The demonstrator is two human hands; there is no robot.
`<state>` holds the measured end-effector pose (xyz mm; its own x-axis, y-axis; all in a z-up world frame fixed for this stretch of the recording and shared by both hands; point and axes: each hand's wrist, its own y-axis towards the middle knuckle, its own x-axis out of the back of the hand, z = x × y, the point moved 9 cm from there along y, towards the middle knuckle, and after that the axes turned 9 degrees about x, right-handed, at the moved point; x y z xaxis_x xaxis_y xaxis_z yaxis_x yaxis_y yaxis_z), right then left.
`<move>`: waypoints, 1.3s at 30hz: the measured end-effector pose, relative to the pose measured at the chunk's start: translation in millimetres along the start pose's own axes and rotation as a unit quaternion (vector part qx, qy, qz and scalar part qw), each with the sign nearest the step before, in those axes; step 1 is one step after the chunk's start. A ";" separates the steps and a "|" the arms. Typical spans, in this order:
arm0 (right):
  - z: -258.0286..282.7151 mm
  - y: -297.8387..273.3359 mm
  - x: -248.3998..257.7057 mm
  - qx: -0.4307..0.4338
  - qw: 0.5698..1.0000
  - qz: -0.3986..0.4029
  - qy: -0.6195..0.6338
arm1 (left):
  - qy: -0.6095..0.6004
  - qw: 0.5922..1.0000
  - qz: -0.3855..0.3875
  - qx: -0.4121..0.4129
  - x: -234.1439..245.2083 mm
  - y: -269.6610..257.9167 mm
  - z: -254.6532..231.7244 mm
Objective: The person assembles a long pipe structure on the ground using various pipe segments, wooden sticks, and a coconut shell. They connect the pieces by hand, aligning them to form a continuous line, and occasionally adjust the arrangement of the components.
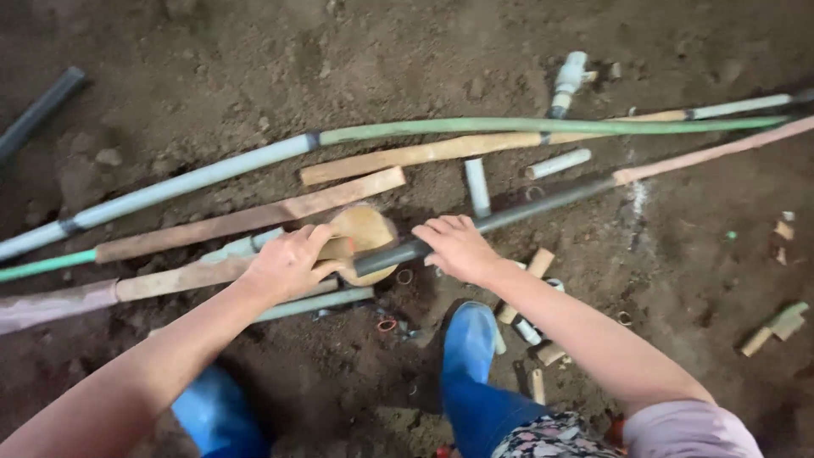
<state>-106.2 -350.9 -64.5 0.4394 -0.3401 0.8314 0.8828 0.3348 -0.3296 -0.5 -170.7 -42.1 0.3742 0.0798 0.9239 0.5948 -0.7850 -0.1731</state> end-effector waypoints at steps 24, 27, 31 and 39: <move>42.7 39.5 50.8 0.040 0.993 -0.101 -0.038 | -0.123 0.984 -0.120 -0.049 59.8 -39.7 21.5; 40.9 39.1 47.9 0.037 0.996 -0.085 -0.016 | -0.119 0.986 -0.106 -0.054 63.8 -40.6 18.4; 39.8 37.3 46.9 0.033 0.996 -0.075 -0.026 | -0.132 0.986 -0.082 -0.054 61.5 -39.9 18.1; 39.7 35.0 44.8 0.023 0.998 -0.051 -0.036 | -0.132 0.985 -0.100 -0.052 75.0 -32.8 19.6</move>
<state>-62.3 -319.5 -20.9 0.3321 -0.3104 0.8907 0.9133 0.3417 -0.2215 22.0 -127.0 26.1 0.4371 0.3841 0.8132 0.6034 -0.7958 0.0515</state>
